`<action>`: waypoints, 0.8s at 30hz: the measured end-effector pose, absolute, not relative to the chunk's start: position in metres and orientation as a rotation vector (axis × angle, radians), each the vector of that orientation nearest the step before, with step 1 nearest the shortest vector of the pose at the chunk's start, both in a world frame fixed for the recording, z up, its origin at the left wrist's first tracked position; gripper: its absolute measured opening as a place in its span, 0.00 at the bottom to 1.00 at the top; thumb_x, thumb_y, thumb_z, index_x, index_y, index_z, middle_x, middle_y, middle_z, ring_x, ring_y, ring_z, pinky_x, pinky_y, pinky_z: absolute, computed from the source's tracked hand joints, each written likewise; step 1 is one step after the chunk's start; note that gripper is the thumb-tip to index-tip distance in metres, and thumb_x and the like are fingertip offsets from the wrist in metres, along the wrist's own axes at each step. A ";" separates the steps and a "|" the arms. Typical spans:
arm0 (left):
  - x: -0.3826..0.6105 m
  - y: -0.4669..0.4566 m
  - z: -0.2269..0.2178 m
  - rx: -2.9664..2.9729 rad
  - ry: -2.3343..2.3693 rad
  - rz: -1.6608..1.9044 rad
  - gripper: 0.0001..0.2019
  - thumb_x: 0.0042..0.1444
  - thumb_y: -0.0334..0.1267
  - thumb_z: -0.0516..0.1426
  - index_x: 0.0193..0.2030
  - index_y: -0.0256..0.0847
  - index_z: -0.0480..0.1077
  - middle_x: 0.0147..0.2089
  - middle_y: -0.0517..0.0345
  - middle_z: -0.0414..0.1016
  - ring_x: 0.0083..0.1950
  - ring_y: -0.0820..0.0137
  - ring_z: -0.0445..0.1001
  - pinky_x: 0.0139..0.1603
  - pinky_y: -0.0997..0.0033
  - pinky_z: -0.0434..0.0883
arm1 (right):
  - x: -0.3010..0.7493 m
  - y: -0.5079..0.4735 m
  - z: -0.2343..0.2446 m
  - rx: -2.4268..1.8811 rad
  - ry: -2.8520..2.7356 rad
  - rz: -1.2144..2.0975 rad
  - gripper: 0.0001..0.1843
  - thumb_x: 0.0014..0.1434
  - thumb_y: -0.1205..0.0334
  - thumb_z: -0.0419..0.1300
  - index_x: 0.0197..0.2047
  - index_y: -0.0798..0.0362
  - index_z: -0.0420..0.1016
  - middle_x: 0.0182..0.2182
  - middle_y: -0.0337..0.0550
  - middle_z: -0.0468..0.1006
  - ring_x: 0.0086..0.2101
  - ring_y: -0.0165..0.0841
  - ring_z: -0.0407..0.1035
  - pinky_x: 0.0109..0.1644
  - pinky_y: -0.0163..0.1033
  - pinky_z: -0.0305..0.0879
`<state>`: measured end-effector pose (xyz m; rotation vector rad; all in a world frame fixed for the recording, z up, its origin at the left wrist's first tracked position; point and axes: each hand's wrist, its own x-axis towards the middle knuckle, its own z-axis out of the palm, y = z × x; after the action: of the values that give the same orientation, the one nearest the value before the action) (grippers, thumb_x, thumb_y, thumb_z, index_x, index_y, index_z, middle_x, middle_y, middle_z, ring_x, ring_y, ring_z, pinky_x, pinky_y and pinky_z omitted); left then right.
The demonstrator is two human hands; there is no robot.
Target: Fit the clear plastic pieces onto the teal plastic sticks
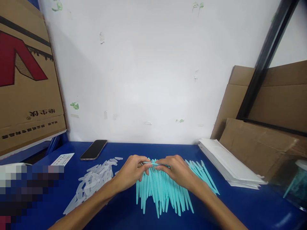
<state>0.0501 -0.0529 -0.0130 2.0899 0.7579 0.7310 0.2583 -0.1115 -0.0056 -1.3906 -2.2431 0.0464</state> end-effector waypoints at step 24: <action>0.000 0.014 -0.010 3.070 1.466 0.380 0.15 0.66 0.31 0.47 0.43 0.38 0.76 0.43 0.43 0.76 0.50 0.56 0.70 0.37 0.66 0.68 | 0.338 -0.102 0.014 -2.025 -1.765 -0.240 0.15 0.63 0.51 0.57 0.39 0.50 0.82 0.36 0.47 0.82 0.36 0.40 0.74 0.34 0.38 0.60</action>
<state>0.0005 0.0137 -0.0099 3.0704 1.4662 0.3803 0.3380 -0.1021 0.0140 -2.0248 -1.7652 -0.2404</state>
